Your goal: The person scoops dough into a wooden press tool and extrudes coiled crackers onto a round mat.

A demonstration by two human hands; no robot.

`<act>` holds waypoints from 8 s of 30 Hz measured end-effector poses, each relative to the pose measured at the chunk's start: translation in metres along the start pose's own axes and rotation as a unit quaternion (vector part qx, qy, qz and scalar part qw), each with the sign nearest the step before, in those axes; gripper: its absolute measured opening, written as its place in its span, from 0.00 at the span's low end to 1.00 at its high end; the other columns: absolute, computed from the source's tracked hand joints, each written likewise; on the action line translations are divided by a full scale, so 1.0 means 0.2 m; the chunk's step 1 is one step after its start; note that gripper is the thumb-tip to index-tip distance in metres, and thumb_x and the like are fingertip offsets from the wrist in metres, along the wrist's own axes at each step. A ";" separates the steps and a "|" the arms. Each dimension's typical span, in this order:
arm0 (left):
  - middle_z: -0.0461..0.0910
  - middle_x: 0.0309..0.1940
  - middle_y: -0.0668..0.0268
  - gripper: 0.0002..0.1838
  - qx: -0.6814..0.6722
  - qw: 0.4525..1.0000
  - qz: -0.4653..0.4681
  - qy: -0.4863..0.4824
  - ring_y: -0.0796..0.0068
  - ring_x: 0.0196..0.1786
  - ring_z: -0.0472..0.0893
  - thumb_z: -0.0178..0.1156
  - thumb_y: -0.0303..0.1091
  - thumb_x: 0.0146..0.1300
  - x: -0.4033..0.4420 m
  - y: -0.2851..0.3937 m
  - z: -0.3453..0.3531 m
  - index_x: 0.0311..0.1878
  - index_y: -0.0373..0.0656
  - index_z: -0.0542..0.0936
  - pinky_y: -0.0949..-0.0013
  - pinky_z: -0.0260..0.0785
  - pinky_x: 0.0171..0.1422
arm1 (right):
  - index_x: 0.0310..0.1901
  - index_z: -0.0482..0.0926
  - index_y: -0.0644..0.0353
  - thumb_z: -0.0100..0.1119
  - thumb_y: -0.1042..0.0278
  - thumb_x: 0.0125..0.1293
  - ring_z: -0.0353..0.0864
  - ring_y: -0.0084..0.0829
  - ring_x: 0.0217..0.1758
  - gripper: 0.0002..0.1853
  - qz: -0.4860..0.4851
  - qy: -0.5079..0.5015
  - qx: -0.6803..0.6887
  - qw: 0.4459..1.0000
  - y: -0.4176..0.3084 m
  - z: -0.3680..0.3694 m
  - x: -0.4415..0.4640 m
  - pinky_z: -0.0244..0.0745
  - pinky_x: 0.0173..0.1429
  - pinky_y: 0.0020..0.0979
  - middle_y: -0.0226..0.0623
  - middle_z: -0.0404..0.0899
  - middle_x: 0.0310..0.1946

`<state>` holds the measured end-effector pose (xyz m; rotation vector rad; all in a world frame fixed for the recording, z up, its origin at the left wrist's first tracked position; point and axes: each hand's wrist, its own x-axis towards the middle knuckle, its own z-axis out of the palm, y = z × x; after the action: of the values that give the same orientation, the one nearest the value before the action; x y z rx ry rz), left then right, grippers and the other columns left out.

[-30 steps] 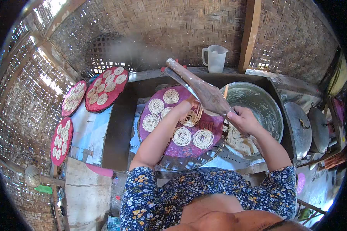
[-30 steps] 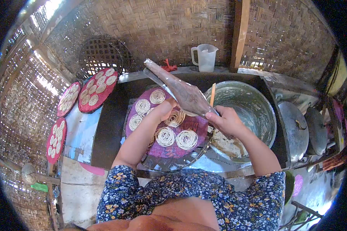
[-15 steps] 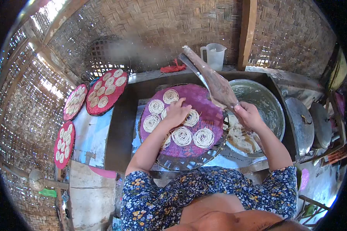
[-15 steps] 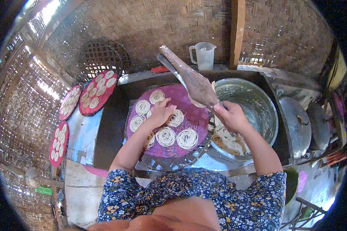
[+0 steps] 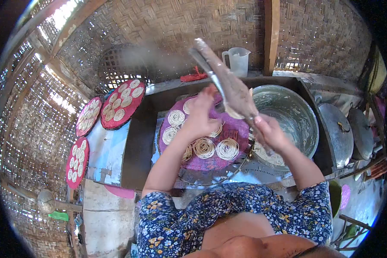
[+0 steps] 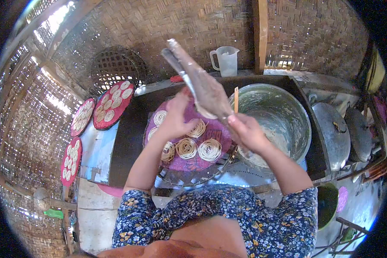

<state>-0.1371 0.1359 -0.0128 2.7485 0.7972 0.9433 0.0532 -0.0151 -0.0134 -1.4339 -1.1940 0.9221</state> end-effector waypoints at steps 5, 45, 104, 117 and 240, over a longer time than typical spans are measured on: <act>0.76 0.24 0.55 0.20 -0.137 0.981 -0.071 0.117 0.55 0.29 0.76 0.66 0.43 0.38 -0.01 0.21 0.14 0.32 0.38 0.77 0.59 0.68 0.38 | 0.40 0.75 0.67 0.43 0.47 0.66 0.76 0.33 0.34 0.25 0.033 -0.081 -0.068 0.994 0.05 0.01 -0.08 0.70 0.38 0.33 0.39 0.77 0.28; 0.78 0.27 0.49 0.15 -0.156 0.982 -0.013 -0.110 0.47 0.33 0.77 0.64 0.38 0.39 -0.02 0.51 0.39 0.29 0.38 0.78 0.54 0.69 0.38 | 0.52 0.57 0.59 0.51 0.79 0.50 0.66 0.19 0.26 0.25 -0.228 0.225 0.088 0.943 -0.03 -0.83 -0.47 0.60 0.30 0.20 0.29 0.68 0.24; 0.73 0.47 0.64 0.26 -0.330 0.941 0.000 0.072 0.68 0.52 0.74 0.65 0.30 0.50 -0.28 0.25 0.13 0.53 0.41 0.68 0.64 0.66 0.57 | 0.43 0.73 0.64 0.59 0.73 0.45 0.77 0.49 0.42 0.19 0.109 -0.143 -0.488 0.854 0.71 -0.59 -0.20 0.72 0.44 0.40 0.51 0.78 0.37; 0.78 0.40 0.64 0.26 -0.436 0.871 -0.210 -0.080 0.75 0.41 0.78 0.70 0.23 0.38 -0.43 0.26 0.08 0.45 0.38 0.75 0.68 0.72 0.46 | 0.28 0.82 0.60 0.53 0.68 0.50 0.81 0.42 0.34 0.09 0.099 -0.184 -0.696 0.687 0.69 -0.68 -0.27 0.76 0.37 0.40 0.44 0.80 0.28; 0.78 0.34 0.65 0.13 -0.515 0.849 -0.092 -0.078 0.73 0.38 0.79 0.57 0.26 0.56 0.09 0.03 0.96 0.46 0.40 0.75 0.69 0.73 0.39 | 0.32 0.80 0.63 0.69 0.69 0.48 0.78 0.25 0.21 0.10 -0.310 0.307 -0.277 0.856 0.36 -0.23 -0.46 0.71 0.26 0.25 0.36 0.78 0.20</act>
<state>-0.0069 0.1485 -0.1549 1.7337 0.3323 0.7608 0.0912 -0.1148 -0.0795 -1.4573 -1.3288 -0.3551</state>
